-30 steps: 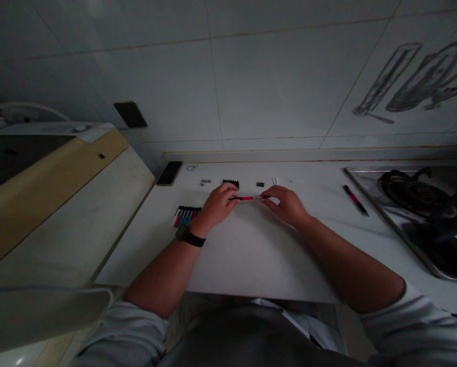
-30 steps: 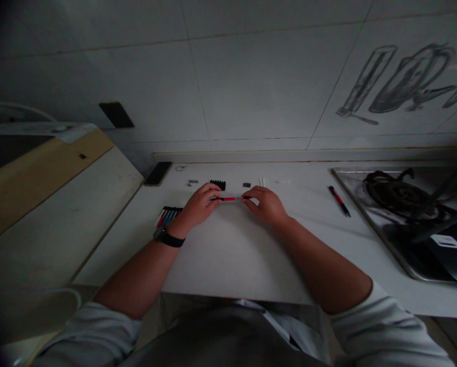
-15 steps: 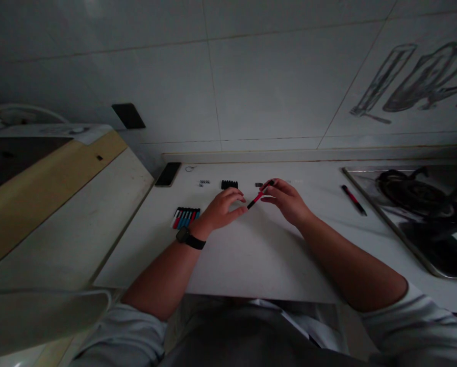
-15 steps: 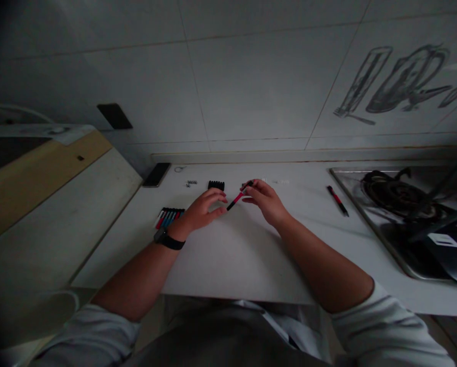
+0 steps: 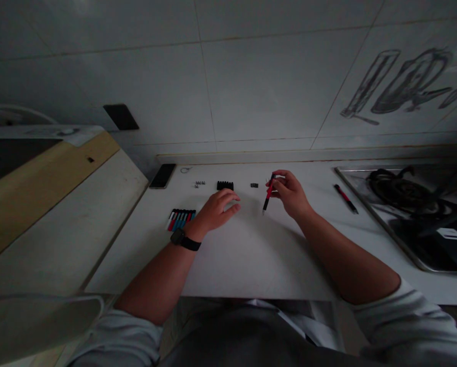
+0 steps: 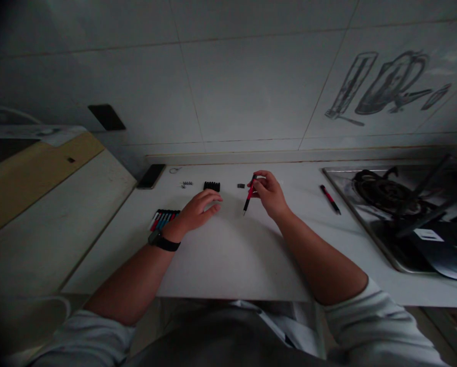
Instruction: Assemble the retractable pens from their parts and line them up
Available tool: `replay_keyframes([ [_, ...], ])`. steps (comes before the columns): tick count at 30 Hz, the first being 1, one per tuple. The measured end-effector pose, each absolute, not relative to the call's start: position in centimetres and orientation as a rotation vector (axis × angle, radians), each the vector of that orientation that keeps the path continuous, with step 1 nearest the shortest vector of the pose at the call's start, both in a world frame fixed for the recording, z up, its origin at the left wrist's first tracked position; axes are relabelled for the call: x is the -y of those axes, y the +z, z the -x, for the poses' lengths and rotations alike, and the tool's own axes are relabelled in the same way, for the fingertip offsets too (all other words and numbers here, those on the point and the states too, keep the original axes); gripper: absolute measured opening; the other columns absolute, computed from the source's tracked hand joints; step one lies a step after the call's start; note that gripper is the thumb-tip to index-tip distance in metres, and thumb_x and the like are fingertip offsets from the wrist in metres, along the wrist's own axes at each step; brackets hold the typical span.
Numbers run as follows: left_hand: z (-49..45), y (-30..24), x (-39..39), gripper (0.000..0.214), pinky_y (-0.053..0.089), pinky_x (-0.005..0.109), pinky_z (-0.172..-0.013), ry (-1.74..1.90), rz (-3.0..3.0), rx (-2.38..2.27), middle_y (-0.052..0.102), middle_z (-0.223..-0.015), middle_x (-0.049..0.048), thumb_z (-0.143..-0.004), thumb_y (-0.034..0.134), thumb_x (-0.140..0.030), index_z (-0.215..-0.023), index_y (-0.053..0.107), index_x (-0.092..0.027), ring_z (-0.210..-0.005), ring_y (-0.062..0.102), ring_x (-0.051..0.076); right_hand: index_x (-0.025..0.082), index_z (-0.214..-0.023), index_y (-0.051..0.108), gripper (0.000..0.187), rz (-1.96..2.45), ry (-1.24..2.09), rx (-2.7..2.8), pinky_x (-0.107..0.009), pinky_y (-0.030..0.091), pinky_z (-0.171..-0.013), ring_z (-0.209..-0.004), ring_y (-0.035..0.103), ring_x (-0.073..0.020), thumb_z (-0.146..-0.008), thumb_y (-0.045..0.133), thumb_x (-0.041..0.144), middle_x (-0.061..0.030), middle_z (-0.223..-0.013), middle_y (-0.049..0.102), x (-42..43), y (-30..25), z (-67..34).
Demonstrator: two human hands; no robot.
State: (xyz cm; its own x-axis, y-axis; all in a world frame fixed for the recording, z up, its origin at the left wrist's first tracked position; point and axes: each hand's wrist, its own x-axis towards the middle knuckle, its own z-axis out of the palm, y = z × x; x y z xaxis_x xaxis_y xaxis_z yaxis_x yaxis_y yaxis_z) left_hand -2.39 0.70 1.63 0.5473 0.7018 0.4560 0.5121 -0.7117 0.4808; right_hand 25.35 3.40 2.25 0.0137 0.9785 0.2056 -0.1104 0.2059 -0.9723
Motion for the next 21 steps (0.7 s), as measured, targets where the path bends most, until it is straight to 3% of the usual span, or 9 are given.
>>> replay_keyframes([
  [21,2.12,1.17,-0.63,0.03,0.054,0.043,-0.102,0.822,-2.54,-1.018,0.068,-0.116,0.0091,-0.105,0.054,-0.045,-0.116,0.068,-0.021,-0.112,0.064,0.023,0.029,-0.113,0.057,0.041,0.981,1.101,1.23,-0.032,0.059,-0.065,-0.072,0.066,-0.0148,-0.082,0.075,0.049,0.0009,-0.091,0.073,-3.54,2.15,-25.64],
])
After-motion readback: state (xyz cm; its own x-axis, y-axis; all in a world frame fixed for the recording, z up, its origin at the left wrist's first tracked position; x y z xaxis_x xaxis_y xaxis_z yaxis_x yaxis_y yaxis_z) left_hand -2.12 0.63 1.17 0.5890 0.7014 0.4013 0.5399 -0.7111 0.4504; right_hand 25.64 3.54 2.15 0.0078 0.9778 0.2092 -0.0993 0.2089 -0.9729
